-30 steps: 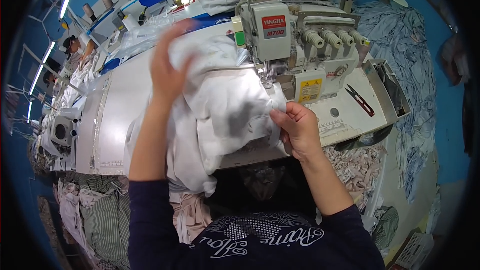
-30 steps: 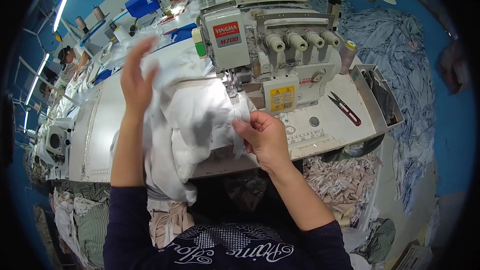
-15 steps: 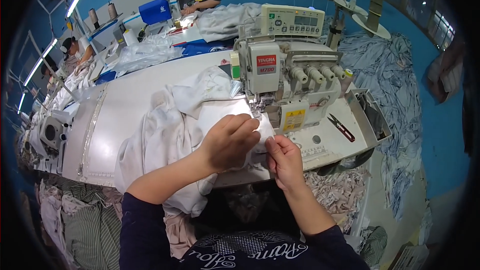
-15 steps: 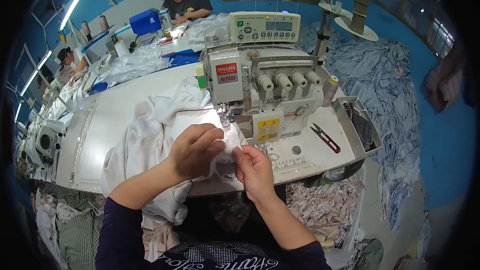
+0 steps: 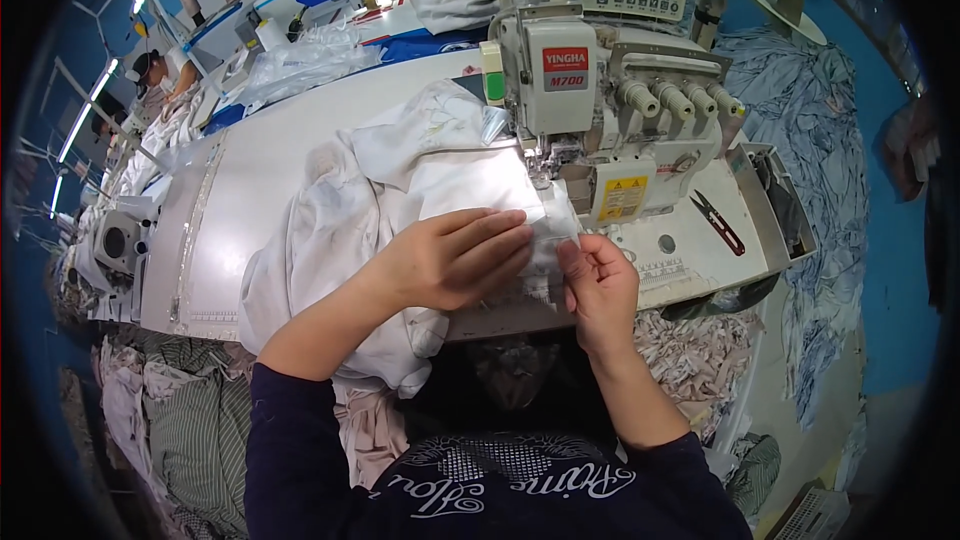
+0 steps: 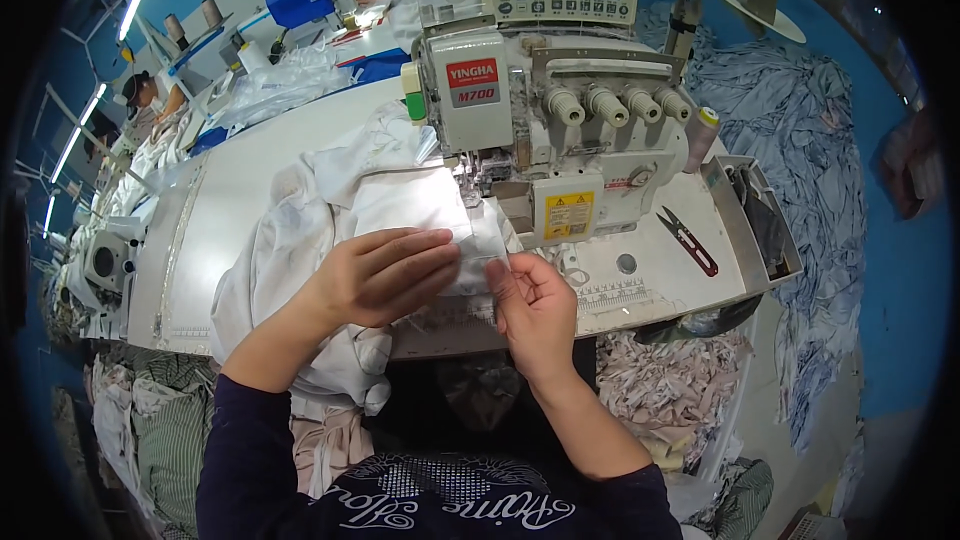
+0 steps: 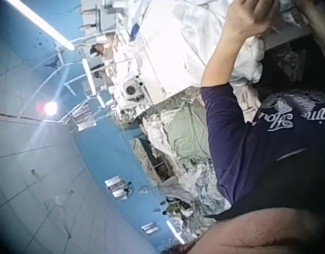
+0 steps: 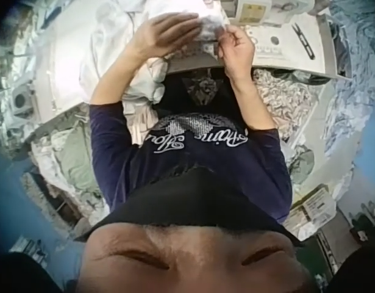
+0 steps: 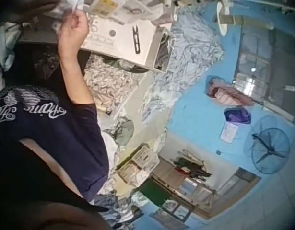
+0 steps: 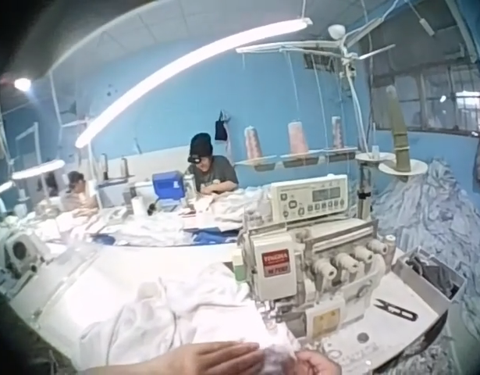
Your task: Sewing the edges of white fabric pieces to manufacture pillowcases using an industrial sewing machine.
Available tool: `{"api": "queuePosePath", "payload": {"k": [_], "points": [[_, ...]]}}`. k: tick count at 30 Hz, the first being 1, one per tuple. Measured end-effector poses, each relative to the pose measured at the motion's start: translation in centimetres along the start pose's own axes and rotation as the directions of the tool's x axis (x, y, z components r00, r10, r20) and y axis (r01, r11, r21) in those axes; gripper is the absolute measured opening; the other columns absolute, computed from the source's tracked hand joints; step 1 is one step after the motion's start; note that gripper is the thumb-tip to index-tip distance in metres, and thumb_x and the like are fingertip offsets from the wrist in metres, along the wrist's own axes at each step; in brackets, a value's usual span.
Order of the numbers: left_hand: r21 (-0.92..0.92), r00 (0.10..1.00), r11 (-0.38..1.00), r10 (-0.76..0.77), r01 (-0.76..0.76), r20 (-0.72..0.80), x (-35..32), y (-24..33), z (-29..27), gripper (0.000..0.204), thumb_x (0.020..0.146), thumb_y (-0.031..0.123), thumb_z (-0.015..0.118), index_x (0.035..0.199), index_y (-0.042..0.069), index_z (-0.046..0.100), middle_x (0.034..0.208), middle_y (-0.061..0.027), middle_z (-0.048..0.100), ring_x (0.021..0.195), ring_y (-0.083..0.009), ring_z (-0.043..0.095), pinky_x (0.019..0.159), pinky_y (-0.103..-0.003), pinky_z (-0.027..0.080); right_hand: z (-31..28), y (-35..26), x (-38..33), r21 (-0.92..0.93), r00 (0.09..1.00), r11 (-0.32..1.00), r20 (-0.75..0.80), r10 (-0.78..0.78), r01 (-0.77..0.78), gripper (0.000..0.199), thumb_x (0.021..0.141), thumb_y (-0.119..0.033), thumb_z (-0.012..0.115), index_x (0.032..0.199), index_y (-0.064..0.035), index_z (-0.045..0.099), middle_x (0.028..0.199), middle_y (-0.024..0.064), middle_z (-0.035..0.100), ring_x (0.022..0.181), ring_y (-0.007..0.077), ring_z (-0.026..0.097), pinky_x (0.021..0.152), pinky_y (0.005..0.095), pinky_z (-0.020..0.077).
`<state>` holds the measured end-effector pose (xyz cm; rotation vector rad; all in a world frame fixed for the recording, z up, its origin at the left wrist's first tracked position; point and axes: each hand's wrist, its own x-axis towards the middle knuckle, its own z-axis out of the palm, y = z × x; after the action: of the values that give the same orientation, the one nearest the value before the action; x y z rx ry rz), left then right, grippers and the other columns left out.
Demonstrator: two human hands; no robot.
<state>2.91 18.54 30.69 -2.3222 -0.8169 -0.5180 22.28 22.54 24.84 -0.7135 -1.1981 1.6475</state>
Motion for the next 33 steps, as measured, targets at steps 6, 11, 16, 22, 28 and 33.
{"api": "queuePosePath", "payload": {"k": [6, 11, 16, 22, 28, 33], "points": [[-0.043, 0.997, 0.997, -0.063, 0.065, 0.052, 0.5, 0.4, -0.6, 0.029, 0.070, 0.009, 0.062, 0.099, 0.004, 0.064, 0.104, -0.0086, 0.062, 0.099, -0.0223, 0.062, 0.084, -0.033, 0.054, 0.3, -0.3, 0.1, 0.036, 1.000, 0.999, -0.019, 0.025, -0.024, 0.022, 0.088, -0.021, 0.063, 0.088, 0.0005, 0.058, 0.058, -0.0044, 0.050, 0.045, 0.0011, 0.039, 0.042, 0.0160, 0.0294], [-0.092, 0.991, 0.988, -0.115, 0.122, 0.073, 1.0, 0.3, -1.0, 0.032, 0.068, 0.009, 0.061, 0.100, 0.003, 0.063, 0.105, -0.0092, 0.062, 0.099, -0.0237, 0.062, 0.084, -0.033, 0.053, 0.7, -0.8, 0.4, 0.058, 0.998, 0.997, -0.041, 0.051, -0.049, 0.018, 0.088, -0.020, 0.063, 0.090, -0.0027, 0.058, 0.062, -0.0049, 0.051, 0.045, 0.0013, 0.038, 0.042, 0.0152, 0.0289], [-0.156, 0.982, 0.972, -0.167, 0.178, 0.084, 1.3, -0.1, -1.1, 0.034, 0.067, 0.008, 0.061, 0.101, 0.002, 0.063, 0.106, -0.0084, 0.062, 0.098, -0.0246, 0.061, 0.082, -0.034, 0.053, 1.0, -0.4, -0.1, -0.386, 0.887, 0.834, -0.075, -0.455, 0.395, 0.025, 0.081, -0.011, 0.068, 0.103, -0.0020, 0.060, 0.076, -0.0009, 0.052, 0.055, 0.0037, 0.043, 0.046, 0.0175, 0.0344], [-0.204, 0.964, 0.943, -0.246, 0.263, 0.104, 1.5, -0.4, -1.3, 0.034, 0.068, 0.007, 0.062, 0.102, 0.003, 0.063, 0.108, -0.0080, 0.062, 0.098, -0.0251, 0.061, 0.081, -0.034, 0.052, 0.9, -1.4, 0.6, -0.764, 0.637, 0.181, 0.354, -0.685, 0.619, 0.030, 0.073, -0.005, 0.072, 0.102, -0.0076, 0.066, 0.083, 0.0059, 0.050, 0.060, 0.0140, 0.050, 0.050, 0.0238, 0.0429], [-0.279, 0.925, 0.886, -0.325, 0.371, 0.199, 1.2, -1.2, -1.8, 0.035, 0.072, 0.004, 0.062, 0.106, 0.009, 0.064, 0.110, -0.0060, 0.062, 0.096, -0.0260, 0.062, 0.078, -0.034, 0.052, 1.1, -1.7, 1.4, -0.781, 0.609, 0.150, 0.334, -0.719, 0.606, 0.025, 0.074, -0.007, 0.071, 0.099, -0.0103, 0.067, 0.076, 0.0042, 0.052, 0.054, 0.0159, 0.052, 0.047, 0.0271, 0.0435], [-0.267, 0.909, 0.874, -0.354, 0.405, 0.221, 1.9, -1.9, -1.7, 0.037, 0.068, 0.003, 0.061, 0.105, 0.008, 0.064, 0.105, -0.0073, 0.064, 0.094, -0.0261, 0.063, 0.078, -0.033, 0.051, 1.1, -2.0, 2.2, -0.778, 0.622, 0.162, 0.337, -0.707, 0.606, 0.021, 0.075, -0.009, 0.071, 0.095, -0.0102, 0.066, 0.075, 0.0033, 0.052, 0.054, 0.0155, 0.052, 0.046, 0.0266, 0.0422]]}}
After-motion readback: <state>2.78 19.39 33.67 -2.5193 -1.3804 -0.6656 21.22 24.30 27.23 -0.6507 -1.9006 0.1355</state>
